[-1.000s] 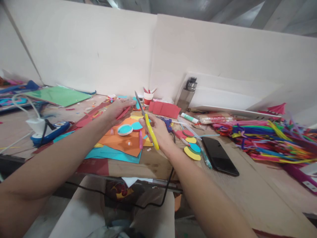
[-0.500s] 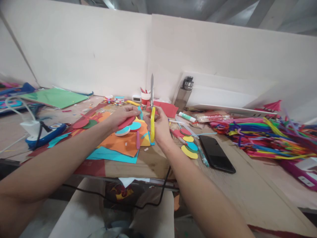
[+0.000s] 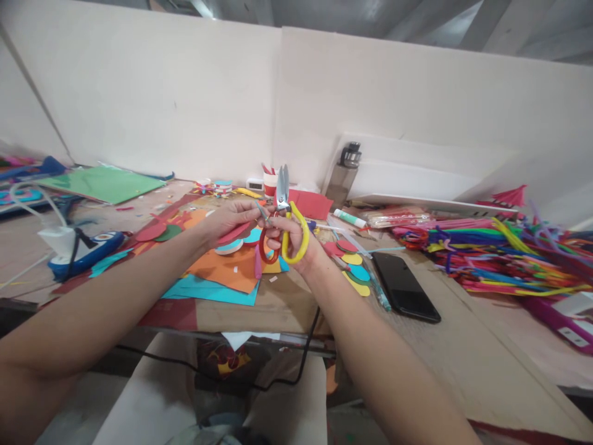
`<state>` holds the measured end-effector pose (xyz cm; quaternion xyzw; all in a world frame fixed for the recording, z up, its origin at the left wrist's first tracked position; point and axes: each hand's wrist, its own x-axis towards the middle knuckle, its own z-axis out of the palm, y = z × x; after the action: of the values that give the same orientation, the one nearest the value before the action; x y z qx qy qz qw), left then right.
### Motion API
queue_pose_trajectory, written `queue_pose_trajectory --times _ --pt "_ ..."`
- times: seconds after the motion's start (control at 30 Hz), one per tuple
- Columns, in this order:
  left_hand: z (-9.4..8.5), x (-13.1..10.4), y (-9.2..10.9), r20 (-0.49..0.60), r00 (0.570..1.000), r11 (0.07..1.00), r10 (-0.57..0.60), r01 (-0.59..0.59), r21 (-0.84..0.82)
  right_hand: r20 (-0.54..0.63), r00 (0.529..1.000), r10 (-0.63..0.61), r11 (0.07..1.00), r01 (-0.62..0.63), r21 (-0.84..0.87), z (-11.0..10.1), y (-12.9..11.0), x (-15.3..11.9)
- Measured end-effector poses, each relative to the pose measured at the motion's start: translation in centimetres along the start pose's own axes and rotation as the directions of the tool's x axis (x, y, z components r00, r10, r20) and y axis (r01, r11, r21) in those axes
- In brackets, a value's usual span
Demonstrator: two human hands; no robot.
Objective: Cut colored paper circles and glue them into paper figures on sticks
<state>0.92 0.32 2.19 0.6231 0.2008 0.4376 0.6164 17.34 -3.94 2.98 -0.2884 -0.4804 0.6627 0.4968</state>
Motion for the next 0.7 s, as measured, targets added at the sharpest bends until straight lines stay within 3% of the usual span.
queue_pose_trajectory --times 0.27,0.43,0.7 --pt "-1.0 -0.1 1.9 -0.169 0.983 0.996 -0.067 0.075 0.04 -0.081 0.995 -0.057 0.941 0.026 -0.337 -0.4 1.3 0.2" --pt "-2.2 0.2 2.2 -0.227 0.972 0.995 -0.06 0.077 0.064 0.011 0.997 -0.081 0.832 0.073 -0.55 -0.4 1.3 -0.6" --pt "-2.5 0.5 1.8 -0.261 0.965 0.992 -0.024 0.056 0.116 0.066 0.996 -0.057 0.766 0.086 -0.637 -0.7 1.5 -0.8"
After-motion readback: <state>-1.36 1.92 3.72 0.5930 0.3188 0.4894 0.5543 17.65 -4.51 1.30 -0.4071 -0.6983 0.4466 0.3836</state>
